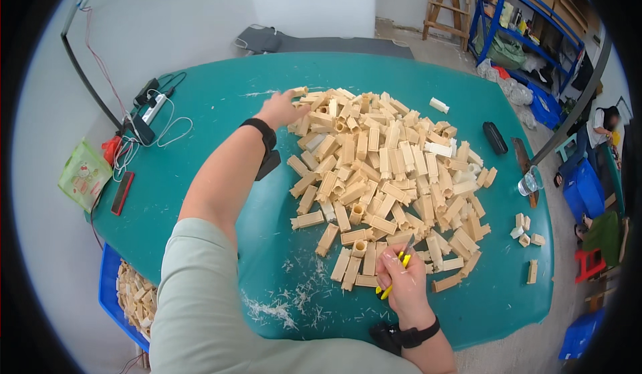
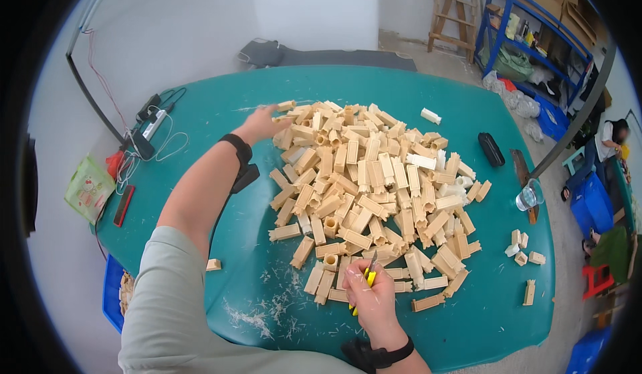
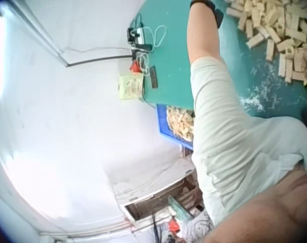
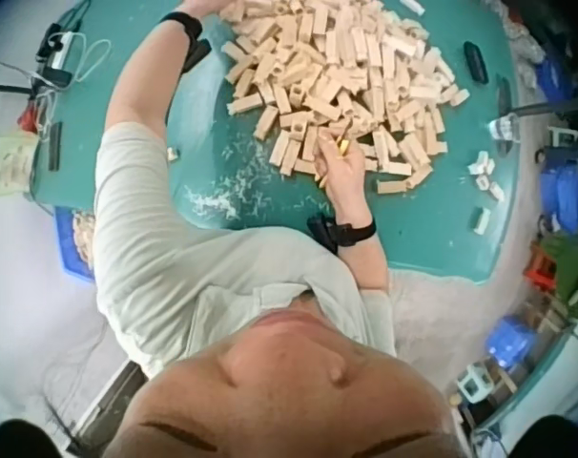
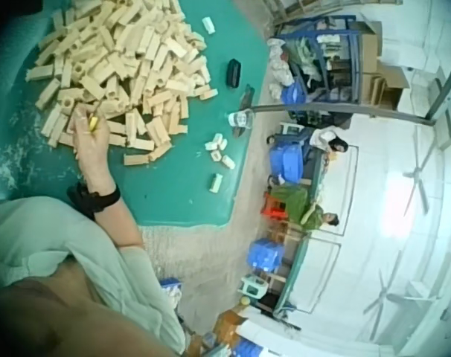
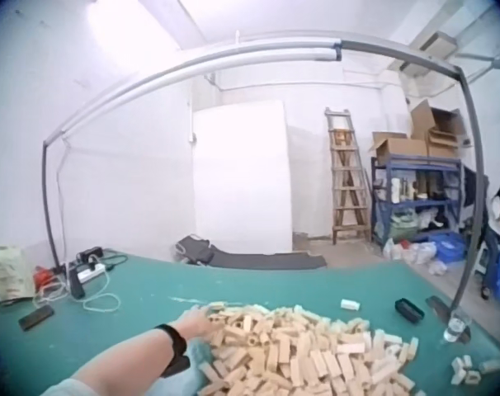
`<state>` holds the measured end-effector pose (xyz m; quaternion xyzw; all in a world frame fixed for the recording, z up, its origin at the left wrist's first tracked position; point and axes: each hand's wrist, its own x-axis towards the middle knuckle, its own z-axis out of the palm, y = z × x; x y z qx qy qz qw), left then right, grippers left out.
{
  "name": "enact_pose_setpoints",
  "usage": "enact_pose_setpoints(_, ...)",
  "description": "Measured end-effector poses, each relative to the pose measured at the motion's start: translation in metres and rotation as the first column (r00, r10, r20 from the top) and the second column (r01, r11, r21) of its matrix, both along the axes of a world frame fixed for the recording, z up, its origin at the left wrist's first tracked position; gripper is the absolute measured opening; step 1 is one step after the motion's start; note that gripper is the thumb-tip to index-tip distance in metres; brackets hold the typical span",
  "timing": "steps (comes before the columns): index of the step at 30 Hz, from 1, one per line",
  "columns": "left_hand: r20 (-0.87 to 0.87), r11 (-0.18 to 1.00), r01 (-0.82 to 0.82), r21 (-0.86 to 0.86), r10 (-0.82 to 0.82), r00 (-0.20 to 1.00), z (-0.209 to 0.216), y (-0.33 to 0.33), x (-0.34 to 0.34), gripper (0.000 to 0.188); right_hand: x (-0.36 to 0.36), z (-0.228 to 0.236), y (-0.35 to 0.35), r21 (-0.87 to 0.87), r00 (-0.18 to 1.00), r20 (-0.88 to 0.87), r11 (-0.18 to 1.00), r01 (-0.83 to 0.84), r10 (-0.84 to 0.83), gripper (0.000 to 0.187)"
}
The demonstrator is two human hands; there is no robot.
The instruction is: The person uses a yellow utility knife to carve and smooth the edges of small, rectangular wooden blocks. They pick up individual blocks from a large pile on a green table, trim them, and place them back on the table. The task is performed continuously throughout the clip.
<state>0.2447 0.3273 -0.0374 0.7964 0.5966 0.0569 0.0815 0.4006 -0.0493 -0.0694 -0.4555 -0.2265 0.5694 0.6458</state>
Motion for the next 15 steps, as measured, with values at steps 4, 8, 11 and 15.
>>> enact_pose_setpoints(4,0.156,0.979,0.116,-0.166,-0.09,0.984,-0.019,-0.015,-0.02,0.076,0.001,-0.005,0.004,-0.051,0.999,-0.044,0.999,0.016,-0.018,0.006)
enact_pose_setpoints(8,0.004,0.973,0.195,-0.119,-0.196,0.981,0.056,-0.058,-0.071,0.067,0.001,-0.008,0.005,-0.056,0.997,-0.065,0.997,0.047,-0.051,0.005)
enact_pose_setpoints(11,-0.107,0.982,0.19,-0.011,-0.19,0.976,0.137,-0.111,-0.122,0.052,0.001,-0.007,0.005,-0.039,0.997,-0.038,0.997,0.071,-0.073,0.006)
enact_pose_setpoints(15,-0.281,0.978,0.098,0.185,-0.043,0.959,0.253,-0.143,-0.244,0.058,-0.001,-0.001,0.0,0.045,0.998,0.004,0.997,0.067,-0.067,0.006)
